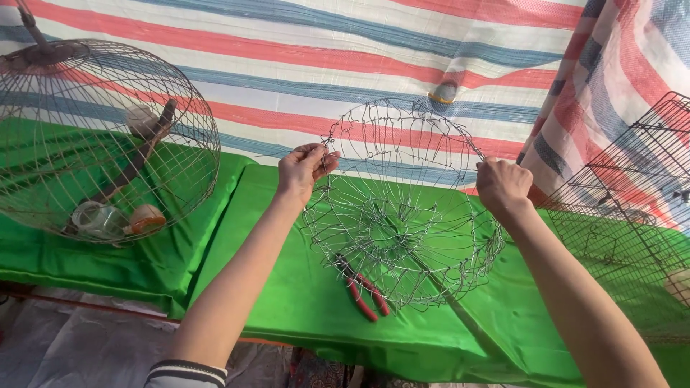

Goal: Attaching wire mesh to a wire frame using pliers to create a birdcage

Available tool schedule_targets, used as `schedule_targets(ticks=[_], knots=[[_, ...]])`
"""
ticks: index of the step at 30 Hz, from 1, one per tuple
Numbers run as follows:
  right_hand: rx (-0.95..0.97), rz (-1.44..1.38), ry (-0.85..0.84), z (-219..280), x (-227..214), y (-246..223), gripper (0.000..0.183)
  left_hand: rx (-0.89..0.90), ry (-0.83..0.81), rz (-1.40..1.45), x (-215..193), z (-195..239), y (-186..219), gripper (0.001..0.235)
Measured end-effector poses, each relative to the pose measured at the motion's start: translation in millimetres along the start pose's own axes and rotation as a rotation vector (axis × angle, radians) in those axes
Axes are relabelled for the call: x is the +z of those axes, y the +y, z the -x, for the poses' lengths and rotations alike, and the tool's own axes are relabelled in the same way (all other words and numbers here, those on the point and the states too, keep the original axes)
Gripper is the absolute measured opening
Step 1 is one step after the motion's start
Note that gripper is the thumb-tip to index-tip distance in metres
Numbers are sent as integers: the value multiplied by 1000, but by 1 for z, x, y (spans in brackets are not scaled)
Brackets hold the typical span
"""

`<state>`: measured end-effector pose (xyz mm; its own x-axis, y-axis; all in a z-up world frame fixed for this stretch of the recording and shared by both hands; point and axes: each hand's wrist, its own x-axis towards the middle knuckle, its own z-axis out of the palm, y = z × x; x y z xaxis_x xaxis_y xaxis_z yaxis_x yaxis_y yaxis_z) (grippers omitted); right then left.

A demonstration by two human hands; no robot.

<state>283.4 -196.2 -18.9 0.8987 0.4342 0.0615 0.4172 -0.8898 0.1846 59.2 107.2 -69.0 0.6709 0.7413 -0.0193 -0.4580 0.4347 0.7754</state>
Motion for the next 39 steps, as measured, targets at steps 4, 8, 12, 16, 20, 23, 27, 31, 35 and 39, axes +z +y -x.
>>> schedule_targets(ticks=[4,8,12,16,20,23,27,31,35,39], knots=[[22,-19,-11,2,1,2,44,-12,25,0,2,0,-6,6],[20,-77,-32,15,-14,-1,49,-7,61,8,1,-1,-8,5],[-11,-136,-53,21,-18,7,59,-17,90,-8,-1,-1,-7,6],[-34,-240,-112,43,-50,10,60,-52,100,-20,-4,2,-1,6],[-56,-308,-174,39,-40,18,68,-93,102,-9,-3,2,-2,7],[-56,-300,-147,10,11,34,63,-84,108,-1,-1,2,-6,7],[-84,-294,-91,15,22,42,61,-85,63,-17,3,15,1,8],[-85,-280,-39,60,9,37,56,-50,109,-2,14,59,11,8],[-74,-397,10,126,-26,31,61,-31,110,-18,16,100,16,10],[-75,-402,26,144,-5,41,62,31,58,-53,17,119,14,10]])
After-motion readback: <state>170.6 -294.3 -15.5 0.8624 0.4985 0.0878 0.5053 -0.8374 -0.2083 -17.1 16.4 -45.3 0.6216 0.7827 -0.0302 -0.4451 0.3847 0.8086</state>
